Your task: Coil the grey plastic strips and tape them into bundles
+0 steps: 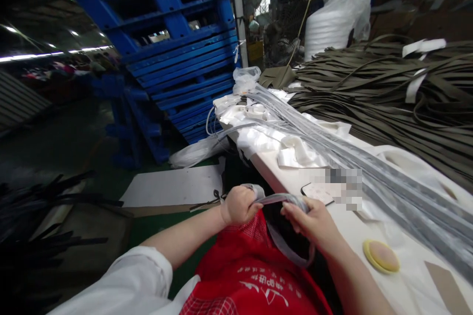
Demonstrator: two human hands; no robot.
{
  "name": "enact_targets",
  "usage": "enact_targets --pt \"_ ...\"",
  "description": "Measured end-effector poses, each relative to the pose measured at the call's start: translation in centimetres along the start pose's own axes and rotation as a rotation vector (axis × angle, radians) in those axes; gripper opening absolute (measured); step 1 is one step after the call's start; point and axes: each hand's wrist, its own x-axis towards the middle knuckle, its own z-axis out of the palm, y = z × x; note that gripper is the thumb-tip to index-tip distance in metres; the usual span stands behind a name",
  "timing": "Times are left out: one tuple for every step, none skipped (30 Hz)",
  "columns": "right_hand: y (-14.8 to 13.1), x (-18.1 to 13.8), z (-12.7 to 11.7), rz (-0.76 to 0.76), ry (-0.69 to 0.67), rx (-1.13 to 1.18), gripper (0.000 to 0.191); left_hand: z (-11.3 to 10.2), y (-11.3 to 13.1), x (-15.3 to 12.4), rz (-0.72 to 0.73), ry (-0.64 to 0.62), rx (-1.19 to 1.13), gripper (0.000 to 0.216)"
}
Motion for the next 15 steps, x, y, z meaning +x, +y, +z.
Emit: enact_targets --pt "0.2 0.7 -0.8 -0.031 0.112 -0.123 0.031 0.5 0.2 -0.3 -0.053 -0.08 -0.024 0.047" --pt "0.4 1.2 -1.2 -0.085 0.187 -0.237 0.027 0.9 0.6 -0.5 -0.126 -0.149 -0.101 0.052" --pt "0.6 1.5 -1.1 -0.154 0.206 -0.321 0.033 1.1 1.3 -0.7 -0.211 -0.199 -0.233 0.057" --pt "0.8 1.7 -0.7 -0.223 0.17 -0.362 0.046 1.2 2.0 -0.8 -0.296 -0.243 -0.396 0.061" --pt "1.0 1.7 0.0 -0.272 0.1 -0.362 0.056 1.2 2.9 -0.8 -0.372 -0.283 -0.567 0.064" --pt "1.2 1.6 0.9 -0.291 0.027 -0.339 0.06 1.1 3.7 -0.8 -0.432 -0.32 -0.723 0.066" --pt "1.4 1.6 1.9 -0.285 -0.03 -0.305 0.059 0.8 4.5 -0.7 -0.473 -0.355 -0.85 0.067" --pt "1.6 1.5 2.7 -0.262 -0.058 -0.269 0.053 0.6 5.3 -0.7 -0.5 -0.386 -0.945 0.067" --pt "1.8 1.5 3.4 -0.238 -0.07 -0.234 0.046 0.2 5.9 -0.6 -0.521 -0.413 -1.009 0.067" --pt "2.0 1.6 3.8 -0.22 -0.077 -0.199 0.04 -0.1 6.5 -0.5 -0.541 -0.436 -1.052 0.067" --pt "2.3 1.8 4.0 -0.213 -0.084 -0.168 0.037 -0.5 6.9 -0.5 -0.561 -0.454 -1.079 0.067" --pt "2.5 2.0 3.9 -0.213 -0.084 -0.148 0.035 -0.9 7.1 -0.5 -0.578 -0.465 -1.093 0.066" --pt "2.7 2.2 3.7 -0.215 -0.073 -0.139 0.035 -1.4 7.3 -0.4 -0.59 -0.465 -1.096 0.066" --pt "2.9 2.4 3.4 -0.215 -0.054 -0.139 0.034 -1.9 7.4 -0.4 -0.597 -0.455 -1.092 0.065" --pt "3.1 2.4 3.0 -0.212 -0.043 -0.142 0.031 -2.3 7.4 -0.3 -0.6 -0.436 -1.085 0.066"
